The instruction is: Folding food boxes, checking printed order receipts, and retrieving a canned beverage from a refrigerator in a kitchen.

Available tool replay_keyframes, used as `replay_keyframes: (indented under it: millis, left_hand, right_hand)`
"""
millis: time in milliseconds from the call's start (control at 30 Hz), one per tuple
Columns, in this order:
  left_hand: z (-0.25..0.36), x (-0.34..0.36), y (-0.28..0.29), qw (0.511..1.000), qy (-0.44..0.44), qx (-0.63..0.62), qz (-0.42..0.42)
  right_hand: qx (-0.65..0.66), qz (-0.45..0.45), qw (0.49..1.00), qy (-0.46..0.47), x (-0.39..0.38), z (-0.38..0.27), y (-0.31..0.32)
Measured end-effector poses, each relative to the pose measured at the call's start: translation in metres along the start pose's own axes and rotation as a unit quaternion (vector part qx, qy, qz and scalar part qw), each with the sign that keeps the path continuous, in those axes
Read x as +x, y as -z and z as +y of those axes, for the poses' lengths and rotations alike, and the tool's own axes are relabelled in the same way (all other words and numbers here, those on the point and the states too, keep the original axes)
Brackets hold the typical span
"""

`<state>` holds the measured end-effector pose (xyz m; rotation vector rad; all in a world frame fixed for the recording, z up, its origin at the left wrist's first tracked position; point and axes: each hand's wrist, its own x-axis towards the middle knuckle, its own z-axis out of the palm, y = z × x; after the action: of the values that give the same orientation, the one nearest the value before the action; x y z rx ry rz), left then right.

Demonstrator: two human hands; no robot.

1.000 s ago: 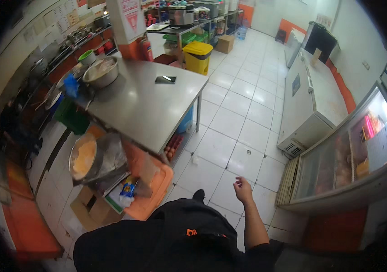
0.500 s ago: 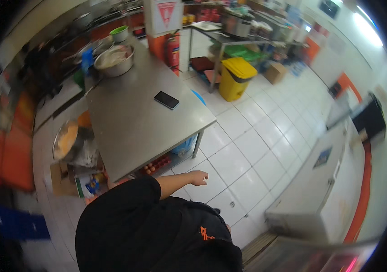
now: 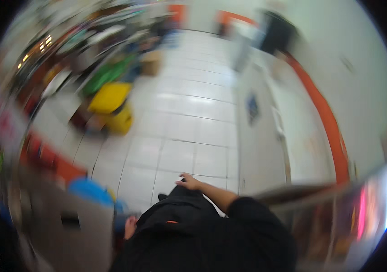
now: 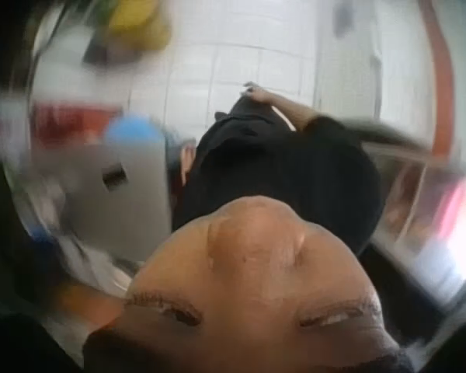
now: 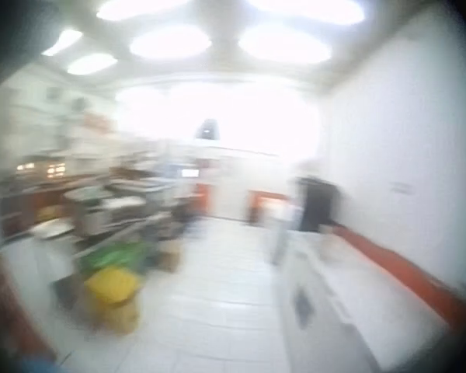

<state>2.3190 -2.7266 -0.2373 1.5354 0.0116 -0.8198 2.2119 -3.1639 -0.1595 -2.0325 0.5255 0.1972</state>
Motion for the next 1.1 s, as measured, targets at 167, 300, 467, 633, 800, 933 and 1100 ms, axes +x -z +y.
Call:
replay_keyframes:
  millis: [167, 300, 467, 633, 800, 933, 1100]
  left_hand:
    - [0.113, 0.150, 0.022, 0.998, -0.044, -0.030, -0.029]
    - [0.259, 0.217, -0.014, 0.999, 0.036, 0.036, 0.000]
    - [0.299, 0.349, 0.069, 0.980, -0.096, 0.048, 0.170]
    - [0.315, 0.388, 0.131, 0.937, -0.164, -0.044, 0.304]
    - [0.295, 0.396, 0.150, 0.902, -0.060, -0.099, 0.416]
    - [0.291, 0.428, 0.194, 0.870, -0.015, -0.099, 0.482]
    - [0.202, 0.423, 0.251, 0.897, 0.108, 0.001, 0.429]
  right_hand:
    - [-0.202, 0.143, 0.966, -0.070, 0.095, -0.078, 0.108]
    - [-0.154, 0.259, 0.953, -0.030, 0.167, -0.011, 0.146]
    - [-0.015, 0.322, 0.940, -0.112, 0.283, 0.016, 0.127]
    - [0.046, 0.150, 0.986, 0.056, 0.465, -0.119, 0.111]
    - [-0.055, -0.029, 0.955, 0.291, 0.686, -0.295, 0.072]
    - [-0.091, -0.078, 0.905, 0.408, 0.818, -0.477, 0.003]
    - [0.011, -0.159, 0.875, 0.457, 0.891, -0.634, -0.156]
